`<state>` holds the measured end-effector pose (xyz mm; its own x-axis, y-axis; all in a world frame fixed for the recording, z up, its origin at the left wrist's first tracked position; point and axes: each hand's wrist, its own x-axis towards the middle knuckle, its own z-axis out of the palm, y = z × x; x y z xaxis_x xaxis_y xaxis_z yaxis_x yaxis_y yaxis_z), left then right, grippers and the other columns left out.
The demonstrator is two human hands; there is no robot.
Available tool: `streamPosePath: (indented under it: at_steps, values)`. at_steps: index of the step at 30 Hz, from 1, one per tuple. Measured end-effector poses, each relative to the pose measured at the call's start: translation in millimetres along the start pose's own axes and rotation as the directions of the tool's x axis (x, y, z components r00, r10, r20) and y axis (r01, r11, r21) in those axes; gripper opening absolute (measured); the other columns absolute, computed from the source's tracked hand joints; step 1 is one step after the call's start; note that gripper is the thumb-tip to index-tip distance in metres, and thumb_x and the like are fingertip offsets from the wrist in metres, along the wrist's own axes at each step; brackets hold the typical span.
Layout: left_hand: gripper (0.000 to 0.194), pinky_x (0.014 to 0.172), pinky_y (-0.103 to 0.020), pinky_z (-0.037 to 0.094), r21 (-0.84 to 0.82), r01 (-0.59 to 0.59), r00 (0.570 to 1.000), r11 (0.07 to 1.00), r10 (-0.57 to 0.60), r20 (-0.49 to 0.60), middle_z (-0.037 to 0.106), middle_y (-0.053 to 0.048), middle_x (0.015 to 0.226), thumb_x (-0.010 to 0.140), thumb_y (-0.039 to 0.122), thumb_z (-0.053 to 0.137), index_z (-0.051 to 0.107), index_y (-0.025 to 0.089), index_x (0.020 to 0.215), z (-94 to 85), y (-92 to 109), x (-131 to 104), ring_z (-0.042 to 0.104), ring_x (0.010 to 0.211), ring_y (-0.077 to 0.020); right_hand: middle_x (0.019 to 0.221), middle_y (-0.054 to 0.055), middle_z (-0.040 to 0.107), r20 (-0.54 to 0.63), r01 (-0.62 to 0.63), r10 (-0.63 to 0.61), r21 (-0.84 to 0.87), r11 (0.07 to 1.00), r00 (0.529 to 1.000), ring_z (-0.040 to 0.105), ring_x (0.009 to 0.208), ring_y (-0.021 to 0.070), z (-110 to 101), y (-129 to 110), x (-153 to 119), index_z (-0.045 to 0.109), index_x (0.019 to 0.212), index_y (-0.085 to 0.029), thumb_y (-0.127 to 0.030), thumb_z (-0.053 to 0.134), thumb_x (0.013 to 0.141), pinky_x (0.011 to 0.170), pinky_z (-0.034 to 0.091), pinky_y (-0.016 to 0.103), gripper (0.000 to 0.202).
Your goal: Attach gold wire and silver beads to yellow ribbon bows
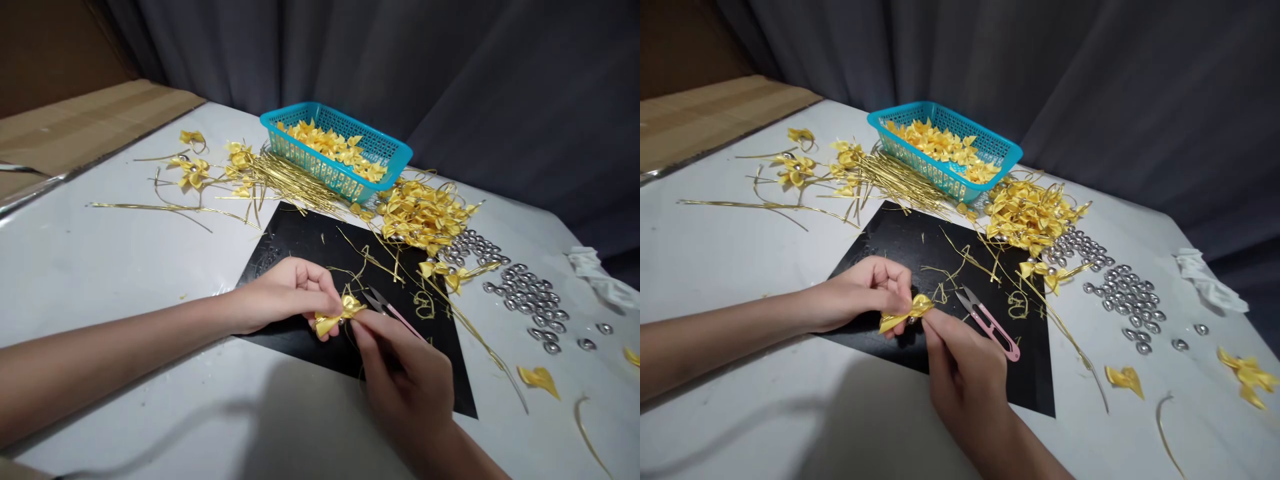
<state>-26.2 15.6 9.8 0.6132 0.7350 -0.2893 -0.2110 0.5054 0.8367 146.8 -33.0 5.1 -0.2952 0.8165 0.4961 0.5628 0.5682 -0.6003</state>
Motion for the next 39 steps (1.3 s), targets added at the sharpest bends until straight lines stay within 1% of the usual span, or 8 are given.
streamPosePath:
  at_steps: [3,10,14,18,23,26,32,39]
  values:
    - [0.008,0.048,-0.015,0.045,-0.001,-0.015,1.000,1.000,0.015,0.007,0.067,0.001,0.053,0.071,0.010,0.063,0.062,0.012,0.063,0.2,-0.3,0.4,0.059,0.045,-0.0065,0.066,-0.006,0.065,-0.023,-0.007,0.008,0.007,1.000,1.000,0.058,0.051,0.0031,-0.4,-0.6,0.7,0.059,0.085,-0.020,-0.006,0.052,0.081,0.054,0.047,0.010,0.016]
    - [0.005,0.055,-0.014,0.047,0.092,-0.151,0.985,0.984,0.157,-0.065,0.068,0.001,0.061,0.075,0.015,0.066,0.063,0.012,0.074,3.7,-2.8,-3.0,0.062,0.055,-0.0062,0.061,-0.005,0.062,-0.043,-0.055,0.054,-0.016,0.998,0.998,0.057,0.047,0.0038,-1.6,1.5,-0.5,0.059,0.085,-0.018,-0.009,0.054,0.082,0.050,0.047,0.011,0.011]
    - [0.004,0.055,-0.013,0.046,0.119,-0.123,0.990,0.985,0.131,-0.057,0.067,0.001,0.060,0.077,0.013,0.064,0.063,0.011,0.074,4.5,-1.9,-3.4,0.061,0.054,-0.0056,0.059,-0.004,0.063,-0.023,-0.037,0.036,-0.050,0.998,0.999,0.058,0.046,0.0059,-2.8,1.3,0.3,0.060,0.083,-0.018,-0.009,0.053,0.081,0.052,0.050,0.013,0.012]
    - [0.005,0.057,-0.015,0.047,0.092,-0.086,0.996,0.992,0.088,-0.019,0.066,0.001,0.060,0.078,0.013,0.062,0.063,0.011,0.074,3.4,-1.9,-2.0,0.061,0.054,-0.0058,0.068,0.000,0.069,0.000,-0.026,0.027,-0.060,0.998,1.000,0.063,0.054,0.0079,-3.7,1.1,0.5,0.061,0.082,-0.018,-0.008,0.051,0.081,0.056,0.051,0.013,0.014]
    - [0.003,0.059,-0.017,0.049,0.078,-0.046,0.999,0.996,0.045,0.017,0.068,0.000,0.063,0.077,0.014,0.064,0.065,0.011,0.076,1.2,-3.1,-0.8,0.062,0.056,-0.0074,0.071,-0.003,0.068,-0.009,0.003,-0.003,-0.005,1.000,1.000,0.064,0.059,0.0068,-1.4,2.0,-1.9,0.061,0.086,-0.021,-0.005,0.051,0.082,0.061,0.051,0.012,0.019]
    - [0.003,0.059,-0.017,0.049,0.062,-0.049,0.999,0.997,0.049,0.005,0.068,0.000,0.063,0.077,0.014,0.064,0.065,0.011,0.076,1.5,-3.2,-0.7,0.062,0.056,-0.0074,0.068,-0.004,0.067,-0.025,-0.041,0.042,0.025,0.999,0.999,0.062,0.054,0.0058,1.2,2.1,-1.4,0.060,0.088,-0.022,-0.007,0.051,0.083,0.057,0.050,0.012,0.018]
    - [0.003,0.060,-0.015,0.048,0.057,-0.107,0.992,0.993,0.111,-0.062,0.069,0.000,0.064,0.077,0.014,0.065,0.064,0.011,0.075,2.6,-3.3,-1.5,0.063,0.059,-0.0070,0.071,-0.001,0.068,0.039,-0.189,0.188,0.017,0.982,0.981,0.064,0.057,0.0088,0.0,2.6,-2.2,0.061,0.086,-0.020,-0.013,0.052,0.084,0.051,0.050,0.015,0.012]
    - [0.005,0.062,-0.016,0.047,0.119,-0.116,0.988,0.986,0.127,-0.085,0.068,0.000,0.064,0.076,0.016,0.066,0.064,0.011,0.076,3.5,-3.6,-1.8,0.062,0.059,-0.0070,0.075,-0.002,0.070,0.056,-0.172,0.173,-0.012,0.985,0.983,0.064,0.054,0.0070,0.5,0.8,-2.9,0.062,0.088,-0.021,-0.013,0.051,0.085,0.048,0.047,0.013,0.014]
